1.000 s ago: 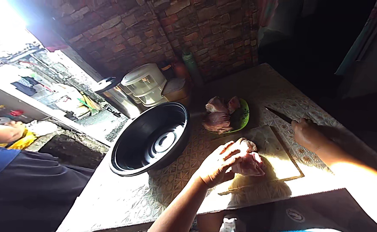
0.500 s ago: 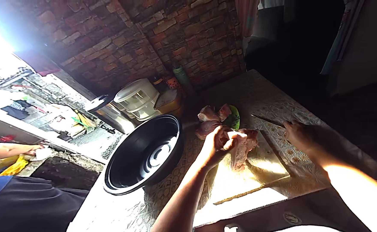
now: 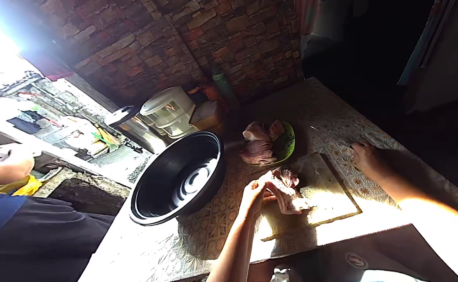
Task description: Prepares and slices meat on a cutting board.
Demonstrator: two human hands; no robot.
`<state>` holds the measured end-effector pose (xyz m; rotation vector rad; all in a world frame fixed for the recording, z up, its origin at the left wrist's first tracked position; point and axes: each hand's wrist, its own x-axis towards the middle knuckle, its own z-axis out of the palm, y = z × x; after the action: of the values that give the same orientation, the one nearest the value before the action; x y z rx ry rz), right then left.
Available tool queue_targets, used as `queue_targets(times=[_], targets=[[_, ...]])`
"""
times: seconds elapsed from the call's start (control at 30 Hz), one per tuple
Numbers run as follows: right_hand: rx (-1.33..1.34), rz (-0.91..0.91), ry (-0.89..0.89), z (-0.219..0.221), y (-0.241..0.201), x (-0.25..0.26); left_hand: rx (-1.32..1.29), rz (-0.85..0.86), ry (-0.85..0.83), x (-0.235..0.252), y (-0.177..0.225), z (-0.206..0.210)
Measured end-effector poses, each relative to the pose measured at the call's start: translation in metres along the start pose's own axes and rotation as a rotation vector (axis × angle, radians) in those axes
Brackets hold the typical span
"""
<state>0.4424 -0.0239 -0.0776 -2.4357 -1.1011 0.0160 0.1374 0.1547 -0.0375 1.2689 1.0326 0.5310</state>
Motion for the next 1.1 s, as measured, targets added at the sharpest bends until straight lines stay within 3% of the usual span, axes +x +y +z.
queue_targets(times=[0.1, 0.23, 0.37, 0.43, 0.57, 0.67, 0.73, 0.87, 1.1], targets=[[0.117, -0.01, 0.049, -0.004, -0.003, -0.007, 0.12, -0.029, -0.028, -0.002, 0.009, -0.01], [0.343, 0.006, 0.07, -0.022, -0.025, -0.033, 0.394, 0.086, 0.018, 0.002, 0.01, -0.023], [0.703, 0.151, -0.285, -0.042, -0.064, -0.066, 0.559, 0.212, 0.059, 0.005, -0.001, -0.02], [0.78, 0.131, -0.386, -0.042, -0.081, -0.077, 0.621, 0.271, 0.087, 0.006, -0.005, -0.013], [0.597, -0.021, -0.394, -0.034, -0.114, -0.089, 0.707, 0.275, 0.096, 0.005, 0.0, -0.001], [0.359, -0.228, -0.234, -0.02, -0.132, -0.1, 0.708, 0.293, 0.103, 0.007, -0.002, -0.002], [0.318, -0.238, -0.166, -0.047, -0.172, -0.115, 0.703, 0.304, 0.125, 0.006, -0.004, -0.002], [0.278, -0.142, -0.378, -0.103, -0.219, -0.125, 0.68, 0.32, 0.163, 0.007, -0.009, -0.001], [0.224, -0.112, -0.574, -0.108, -0.221, -0.118, 0.681, 0.337, 0.174, 0.01, -0.013, 0.0]])
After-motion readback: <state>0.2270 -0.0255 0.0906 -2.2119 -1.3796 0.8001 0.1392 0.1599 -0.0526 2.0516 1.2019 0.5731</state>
